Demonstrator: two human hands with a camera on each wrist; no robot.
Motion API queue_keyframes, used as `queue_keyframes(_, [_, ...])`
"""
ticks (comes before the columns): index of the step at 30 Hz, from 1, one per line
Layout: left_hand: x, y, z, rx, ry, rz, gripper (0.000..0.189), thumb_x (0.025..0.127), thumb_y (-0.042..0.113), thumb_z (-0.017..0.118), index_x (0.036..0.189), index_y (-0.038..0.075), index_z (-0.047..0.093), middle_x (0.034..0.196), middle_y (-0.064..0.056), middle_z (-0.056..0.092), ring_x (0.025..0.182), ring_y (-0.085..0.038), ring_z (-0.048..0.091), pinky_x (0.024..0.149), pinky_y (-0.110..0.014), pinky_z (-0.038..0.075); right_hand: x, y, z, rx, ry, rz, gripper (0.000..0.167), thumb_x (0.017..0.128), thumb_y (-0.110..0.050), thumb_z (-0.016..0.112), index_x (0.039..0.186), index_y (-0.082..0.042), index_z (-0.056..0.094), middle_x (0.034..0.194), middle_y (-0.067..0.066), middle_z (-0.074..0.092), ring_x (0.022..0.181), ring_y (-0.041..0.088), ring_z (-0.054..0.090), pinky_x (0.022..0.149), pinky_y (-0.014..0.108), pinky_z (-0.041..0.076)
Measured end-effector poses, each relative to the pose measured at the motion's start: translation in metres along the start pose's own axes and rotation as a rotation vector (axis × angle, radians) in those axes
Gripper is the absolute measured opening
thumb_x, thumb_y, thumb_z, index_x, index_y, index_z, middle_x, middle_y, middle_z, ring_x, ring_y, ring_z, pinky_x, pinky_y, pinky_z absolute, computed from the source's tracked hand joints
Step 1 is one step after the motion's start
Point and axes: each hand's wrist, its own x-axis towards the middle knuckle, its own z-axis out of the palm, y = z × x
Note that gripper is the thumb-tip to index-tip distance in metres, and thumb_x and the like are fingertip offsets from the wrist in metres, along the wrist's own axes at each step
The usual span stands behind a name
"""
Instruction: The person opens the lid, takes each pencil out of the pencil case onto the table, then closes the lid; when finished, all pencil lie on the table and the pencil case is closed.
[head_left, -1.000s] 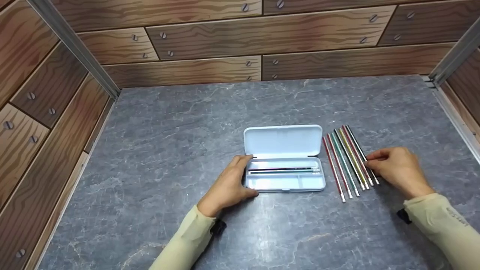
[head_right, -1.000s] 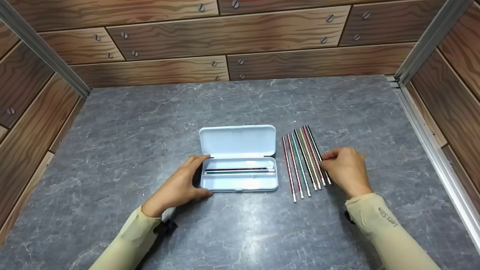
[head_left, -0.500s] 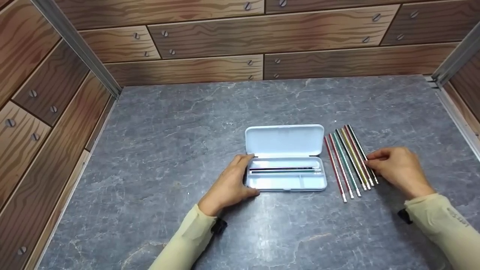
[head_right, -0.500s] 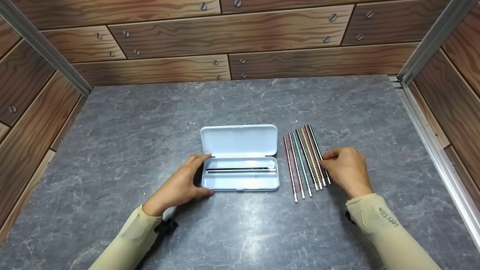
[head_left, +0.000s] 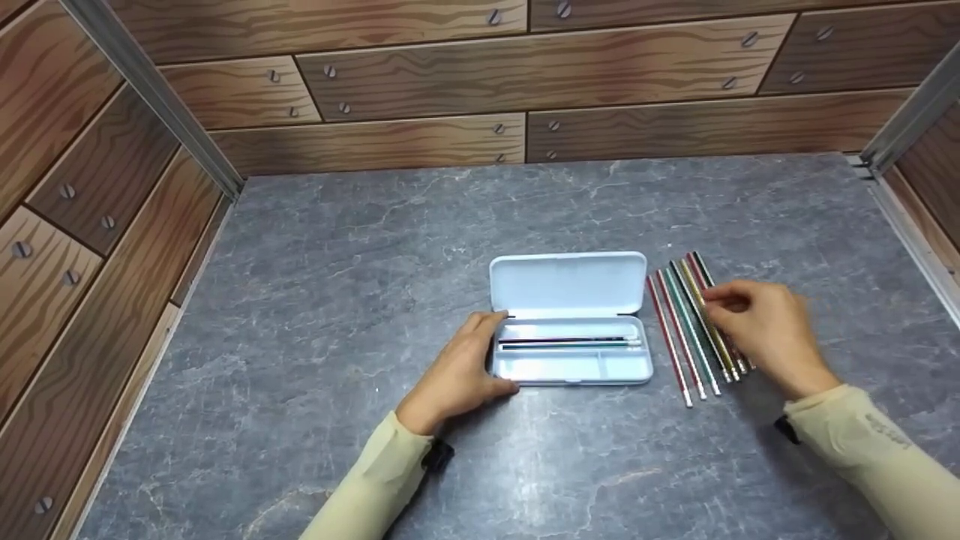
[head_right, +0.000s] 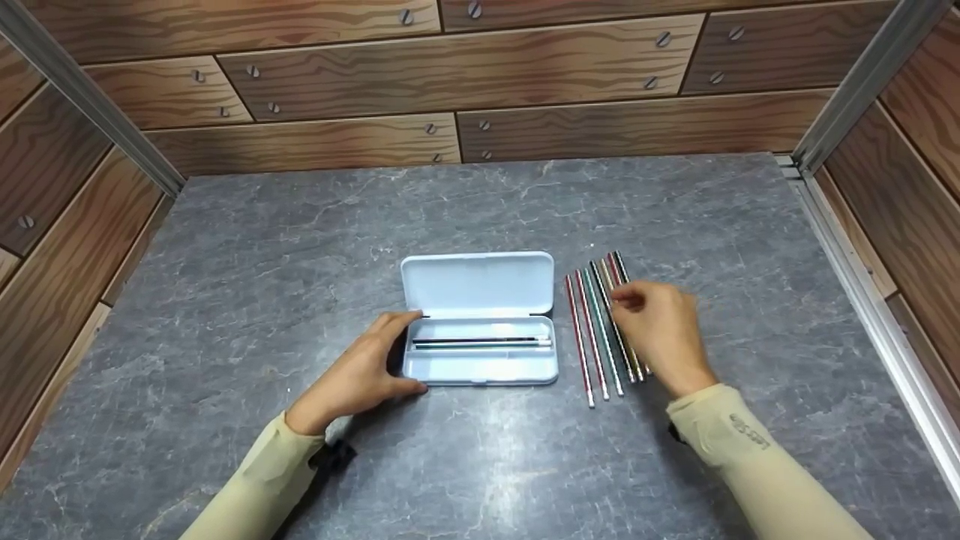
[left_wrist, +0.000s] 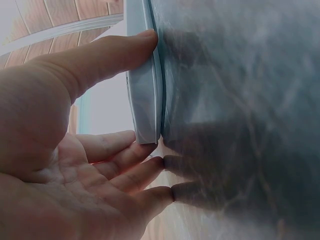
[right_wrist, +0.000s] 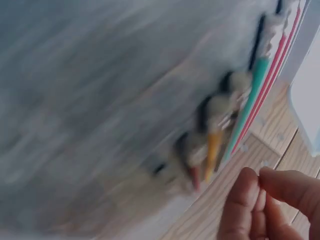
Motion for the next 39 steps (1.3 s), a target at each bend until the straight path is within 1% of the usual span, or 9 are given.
queue_keyframes(5, [0.001, 0.001, 0.0, -0.006, 0.007, 0.008, 0.105, 0.08, 0.009, 0.098, 0.169, -0.001, 0.043, 0.163, -0.018, 0.055, 0.152, -0.037, 0.056, 0.134, -0.051, 0.044, 0.002, -0.021, 0.01, 0.051, -0.013, -0.083, 0.024, 0.093, -0.002, 0.082, 0.117, 0.001, 0.084, 0.105, 0.022, 0.085, 0.082, 0.002, 0.068, 0.07, 0.004, 0.05])
queue_keyframes(9, [0.0, 0.001, 0.001, -0.012, 0.008, 0.005, 0.105, 0.079, 0.009, 0.098, 0.169, -0.001, 0.044, 0.163, -0.018, 0.055, 0.152, -0.038, 0.056, 0.134, -0.052, 0.044, 0.001, -0.036, 0.021, 0.085, -0.05, -0.107, 0.022, 0.093, -0.001, 0.084, 0.115, 0.001, 0.084, 0.106, 0.021, 0.085, 0.087, 0.014, 0.075, 0.073, 0.006, 0.052])
queue_keyframes(14, [0.0, -0.001, 0.002, -0.009, 0.009, 0.013, 0.104, 0.079, 0.008, 0.098, 0.168, -0.002, 0.044, 0.162, -0.019, 0.055, 0.152, -0.038, 0.056, 0.133, -0.052, 0.045, -0.002, -0.048, 0.038, 0.122, -0.084, -0.156, 0.02, 0.091, -0.003, 0.088, 0.111, -0.001, 0.085, 0.104, 0.017, 0.086, 0.087, 0.013, 0.076, 0.077, 0.008, 0.056])
queue_keyframes(15, [0.0, -0.002, 0.002, -0.006, 0.009, 0.015, 0.104, 0.079, 0.008, 0.098, 0.168, -0.002, 0.044, 0.162, -0.019, 0.055, 0.152, -0.038, 0.056, 0.133, -0.052, 0.045, -0.003, -0.051, 0.041, 0.123, -0.09, -0.171, 0.019, 0.091, -0.004, 0.088, 0.11, -0.002, 0.086, 0.103, 0.016, 0.086, 0.087, 0.011, 0.076, 0.077, 0.009, 0.057])
queue_keyframes(20, [0.0, -0.002, 0.003, 0.014, 0.017, 0.022, 0.102, 0.08, 0.009, 0.098, 0.166, -0.003, 0.045, 0.162, -0.02, 0.055, 0.151, -0.038, 0.058, 0.132, -0.052, 0.047, -0.005, -0.061, 0.052, 0.088, -0.129, -0.253, 0.016, 0.091, -0.005, 0.089, 0.107, -0.006, 0.088, 0.101, 0.009, 0.086, 0.088, 0.018, 0.078, 0.079, 0.02, 0.063])
queue_keyframes(25, [0.001, -0.001, 0.003, 0.019, 0.019, 0.02, 0.102, 0.08, 0.009, 0.099, 0.166, -0.003, 0.045, 0.161, -0.019, 0.056, 0.15, -0.037, 0.058, 0.132, -0.051, 0.047, -0.003, -0.066, 0.061, 0.075, -0.184, -0.325, 0.016, 0.092, -0.005, 0.088, 0.107, -0.009, 0.088, 0.102, 0.005, 0.086, 0.09, 0.021, 0.081, 0.081, 0.029, 0.068])
queue_keyframes(30, [0.0, -0.001, 0.003, 0.014, 0.01, 0.004, 0.103, 0.08, 0.01, 0.098, 0.168, -0.002, 0.044, 0.162, -0.018, 0.056, 0.151, -0.037, 0.057, 0.133, -0.051, 0.045, -0.002, -0.067, 0.068, 0.05, -0.251, -0.415, 0.02, 0.093, -0.002, 0.086, 0.112, -0.008, 0.087, 0.106, 0.004, 0.086, 0.095, 0.023, 0.081, 0.089, 0.039, 0.069])
queue_keyframes(35, [0.0, 0.0, 0.002, 0.006, 0.004, -0.006, 0.104, 0.081, 0.01, 0.098, 0.169, 0.0, 0.043, 0.164, -0.017, 0.054, 0.153, -0.037, 0.056, 0.134, -0.051, 0.044, -0.001, -0.068, 0.069, -0.022, -0.269, -0.513, 0.022, 0.093, -0.003, 0.087, 0.115, -0.007, 0.087, 0.107, 0.007, 0.087, 0.098, 0.027, 0.082, 0.091, 0.048, 0.069])
queue_keyframes(39, [0.0, 0.0, 0.002, 0.006, 0.008, -0.006, 0.105, 0.08, 0.01, 0.098, 0.169, 0.0, 0.043, 0.164, -0.017, 0.054, 0.153, -0.037, 0.056, 0.134, -0.051, 0.044, 0.0, -0.07, 0.069, -0.06, -0.292, -0.578, 0.02, 0.095, -0.003, 0.085, 0.114, -0.005, 0.087, 0.107, 0.009, 0.087, 0.1, 0.031, 0.083, 0.093, 0.052, 0.068])
